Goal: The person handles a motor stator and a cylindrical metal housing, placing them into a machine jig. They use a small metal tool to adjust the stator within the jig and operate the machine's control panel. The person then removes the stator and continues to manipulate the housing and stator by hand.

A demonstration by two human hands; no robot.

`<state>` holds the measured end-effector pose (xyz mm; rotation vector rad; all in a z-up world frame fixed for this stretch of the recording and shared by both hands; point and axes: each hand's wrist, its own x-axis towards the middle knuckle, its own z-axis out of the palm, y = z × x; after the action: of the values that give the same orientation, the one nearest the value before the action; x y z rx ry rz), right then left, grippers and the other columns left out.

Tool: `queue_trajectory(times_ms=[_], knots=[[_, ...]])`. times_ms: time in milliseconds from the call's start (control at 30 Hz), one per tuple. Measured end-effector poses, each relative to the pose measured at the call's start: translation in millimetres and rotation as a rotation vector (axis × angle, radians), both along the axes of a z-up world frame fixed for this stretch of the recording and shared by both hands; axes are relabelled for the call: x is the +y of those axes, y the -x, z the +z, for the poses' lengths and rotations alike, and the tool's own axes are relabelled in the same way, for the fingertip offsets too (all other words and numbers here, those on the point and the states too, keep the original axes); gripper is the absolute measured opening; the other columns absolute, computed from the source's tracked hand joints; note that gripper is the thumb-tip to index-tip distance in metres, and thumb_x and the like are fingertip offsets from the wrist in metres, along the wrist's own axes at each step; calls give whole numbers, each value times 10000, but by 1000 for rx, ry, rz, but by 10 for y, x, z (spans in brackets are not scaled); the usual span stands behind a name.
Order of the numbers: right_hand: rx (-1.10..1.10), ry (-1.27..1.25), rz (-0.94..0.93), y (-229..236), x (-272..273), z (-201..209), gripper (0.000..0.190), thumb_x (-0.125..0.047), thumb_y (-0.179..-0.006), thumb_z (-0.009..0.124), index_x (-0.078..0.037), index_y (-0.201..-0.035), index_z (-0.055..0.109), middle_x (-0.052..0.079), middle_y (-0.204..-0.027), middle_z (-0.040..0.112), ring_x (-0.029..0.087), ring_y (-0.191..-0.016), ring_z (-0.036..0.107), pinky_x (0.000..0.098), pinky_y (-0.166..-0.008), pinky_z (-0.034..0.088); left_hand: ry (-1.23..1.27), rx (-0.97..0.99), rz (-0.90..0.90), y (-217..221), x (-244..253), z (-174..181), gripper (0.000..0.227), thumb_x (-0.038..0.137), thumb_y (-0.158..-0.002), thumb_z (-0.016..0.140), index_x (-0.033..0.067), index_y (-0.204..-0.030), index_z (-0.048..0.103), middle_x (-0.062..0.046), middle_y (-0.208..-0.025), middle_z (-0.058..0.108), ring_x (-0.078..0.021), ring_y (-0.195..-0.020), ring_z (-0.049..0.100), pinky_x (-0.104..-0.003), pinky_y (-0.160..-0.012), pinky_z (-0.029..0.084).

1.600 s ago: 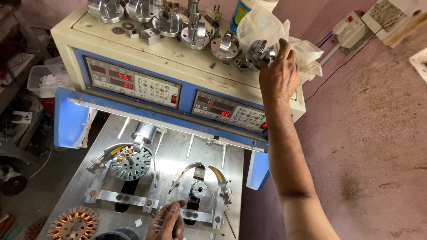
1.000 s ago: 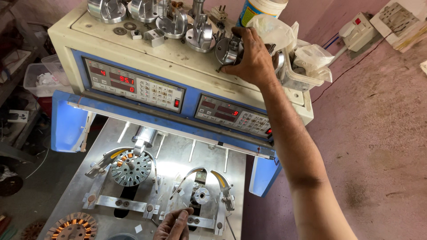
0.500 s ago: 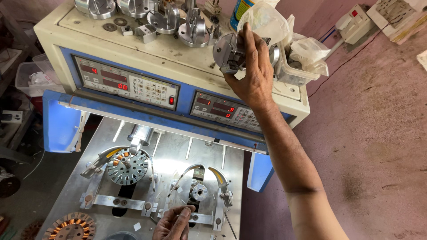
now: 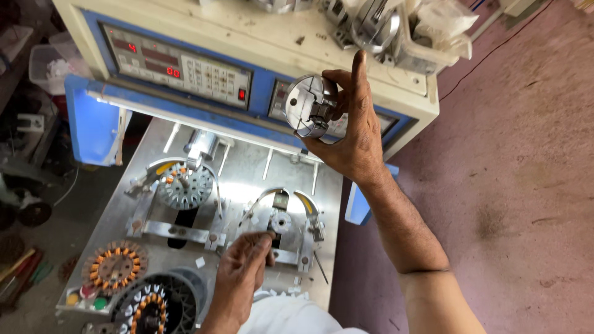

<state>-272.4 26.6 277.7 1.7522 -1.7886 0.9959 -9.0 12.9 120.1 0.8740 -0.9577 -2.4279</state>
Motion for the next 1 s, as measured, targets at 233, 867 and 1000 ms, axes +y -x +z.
queue_trajectory(times_ms=[233, 867, 1000], knots=[[-356, -201, 167, -695, 548, -472, 1464, -56, -710, 1016, -197, -1656, -91, 174, -1465, 551, 236, -1206, 663, 315, -869, 629, 152, 163, 134, -33, 80, 242, 382, 305, -964, 650, 41, -1240, 659, 7, -992, 781, -2, -425, 303, -212, -356, 207], [-420, -605, 514, -1744, 1455, -1340, 1068, -139, -720, 957, -23, -1594, 355, 148, -1467, 469, 244, -1111, 580, 361, -922, 581, -265, 109, 269, -762, 880, -517, 395, 454, -985, 652, 82, -1118, 652, -1, -798, 673, -36, -454, 388, -217, -348, 240], [-873, -591, 472, -1676, 1471, -1486, 841, -195, -813, 914, 28, -1522, 522, 101, -1413, 513, 156, -1082, 602, 308, -909, 587, -193, 132, 308, -921, 949, -524, 449, 486, -960, 684, 67, -1123, 694, 26, -708, 619, -19, -378, 290, -208, -326, 221]])
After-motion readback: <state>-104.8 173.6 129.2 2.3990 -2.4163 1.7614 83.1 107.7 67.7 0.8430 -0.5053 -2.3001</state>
